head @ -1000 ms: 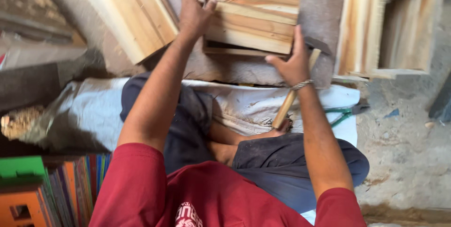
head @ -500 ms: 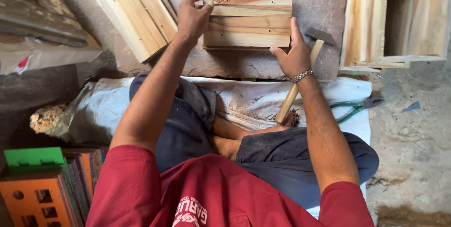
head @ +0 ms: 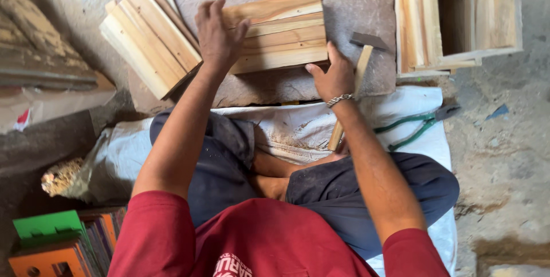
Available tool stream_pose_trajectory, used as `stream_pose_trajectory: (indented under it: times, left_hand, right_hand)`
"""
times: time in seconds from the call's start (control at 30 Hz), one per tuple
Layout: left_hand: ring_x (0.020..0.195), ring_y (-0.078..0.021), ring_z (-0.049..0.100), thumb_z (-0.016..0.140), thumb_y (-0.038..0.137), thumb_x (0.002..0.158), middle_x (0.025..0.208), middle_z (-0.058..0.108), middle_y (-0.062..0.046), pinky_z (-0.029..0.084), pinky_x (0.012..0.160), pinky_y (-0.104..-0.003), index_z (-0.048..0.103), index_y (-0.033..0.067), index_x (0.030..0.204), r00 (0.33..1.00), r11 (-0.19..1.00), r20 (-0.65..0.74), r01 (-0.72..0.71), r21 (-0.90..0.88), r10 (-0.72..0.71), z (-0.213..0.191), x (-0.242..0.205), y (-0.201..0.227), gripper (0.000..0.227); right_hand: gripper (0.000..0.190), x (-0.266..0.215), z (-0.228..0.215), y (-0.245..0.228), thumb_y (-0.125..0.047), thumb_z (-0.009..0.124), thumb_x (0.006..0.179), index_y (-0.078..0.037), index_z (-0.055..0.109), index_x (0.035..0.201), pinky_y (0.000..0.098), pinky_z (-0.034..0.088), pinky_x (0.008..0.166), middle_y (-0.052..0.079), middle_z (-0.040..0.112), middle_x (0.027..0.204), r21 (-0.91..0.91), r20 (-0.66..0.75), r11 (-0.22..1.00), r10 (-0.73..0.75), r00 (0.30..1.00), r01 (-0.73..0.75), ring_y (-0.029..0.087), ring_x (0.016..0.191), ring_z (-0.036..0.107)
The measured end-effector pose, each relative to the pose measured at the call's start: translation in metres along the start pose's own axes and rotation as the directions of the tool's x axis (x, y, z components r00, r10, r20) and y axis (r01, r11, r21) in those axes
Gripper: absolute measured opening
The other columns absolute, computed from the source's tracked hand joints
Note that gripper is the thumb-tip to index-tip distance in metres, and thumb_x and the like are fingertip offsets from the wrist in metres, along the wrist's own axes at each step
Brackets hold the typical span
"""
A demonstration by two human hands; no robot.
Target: The person assembles small wooden boxes by hammering nails into wooden slats. They use a hammer and pliers to secure the pieces, occasionally flipping the box to work on different sides. The person sits on the floor surrounded by stacks of wooden planks and finished boxes.
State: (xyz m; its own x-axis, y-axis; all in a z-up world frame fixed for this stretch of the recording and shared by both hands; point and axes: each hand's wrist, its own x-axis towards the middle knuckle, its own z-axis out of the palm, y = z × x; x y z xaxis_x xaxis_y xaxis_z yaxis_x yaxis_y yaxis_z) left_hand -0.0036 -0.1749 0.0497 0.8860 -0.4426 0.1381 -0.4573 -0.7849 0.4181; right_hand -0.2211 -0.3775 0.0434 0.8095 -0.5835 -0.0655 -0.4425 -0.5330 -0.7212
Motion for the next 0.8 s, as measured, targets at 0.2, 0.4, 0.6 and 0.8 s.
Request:
stream_pose_trajectory:
  times: [0.2,0.4,0.6,0.8]
  left_hand:
    - [0.128,-0.0363,0.044,0.07,0.066,0.097,0.135,0.052,-0.02,0.026,0.113,-0.049,0.049,0.0022,0.142,0.941,0.946,0.108,-0.324,0.025,0.32,0.029,0.031,0.034,0.081]
    - [0.125,-0.0325,0.047,0.071,0.067,0.091,0.127,0.06,-0.014,0.026,0.115,-0.047,0.057,0.0103,0.131,0.964,0.988,0.22,-0.152,-0.013,0.151,0.027,0.033,0.055,0.071]
    - [0.122,-0.0314,0.051,0.072,0.066,0.091,0.118,0.064,-0.012,0.026,0.115,-0.047,0.061,0.0105,0.124,0.96,0.985,0.219,-0.168,-0.038,0.172,0.022,0.034,0.057,0.066]
    - [0.118,-0.03,0.053,0.07,0.068,0.092,0.114,0.065,-0.011,0.029,0.113,-0.047,0.062,0.0089,0.12,0.959,0.981,0.208,-0.195,-0.019,0.195,0.019,0.034,0.066,0.066]
  right_hand:
    - [0.081,-0.011,0.012,0.0,-0.036,0.088,0.08,0.009,0.054,0.139,0.0487,0.045,0.102,0.028,0.064,0.129,-0.01,-0.143,0.999,-0.045,0.989,0.044,0.043,0.119,0.058]
    - [0.077,-0.018,0.031,0.01,-0.039,0.087,0.082,0.006,0.058,0.138,0.0464,0.048,0.105,0.025,0.066,0.128,0.038,-0.271,0.998,-0.046,0.962,0.058,0.04,0.12,0.059]
    - [0.08,-0.017,0.039,0.019,-0.043,0.087,0.078,0.007,0.059,0.134,0.0434,0.049,0.105,0.023,0.066,0.129,0.069,-0.29,0.996,-0.04,0.956,0.062,0.037,0.123,0.059]
    - [0.074,-0.014,0.025,0.022,-0.041,0.087,0.078,0.003,0.063,0.132,0.044,0.049,0.103,0.02,0.068,0.129,0.122,-0.22,0.99,-0.049,0.974,0.077,0.036,0.12,0.06]
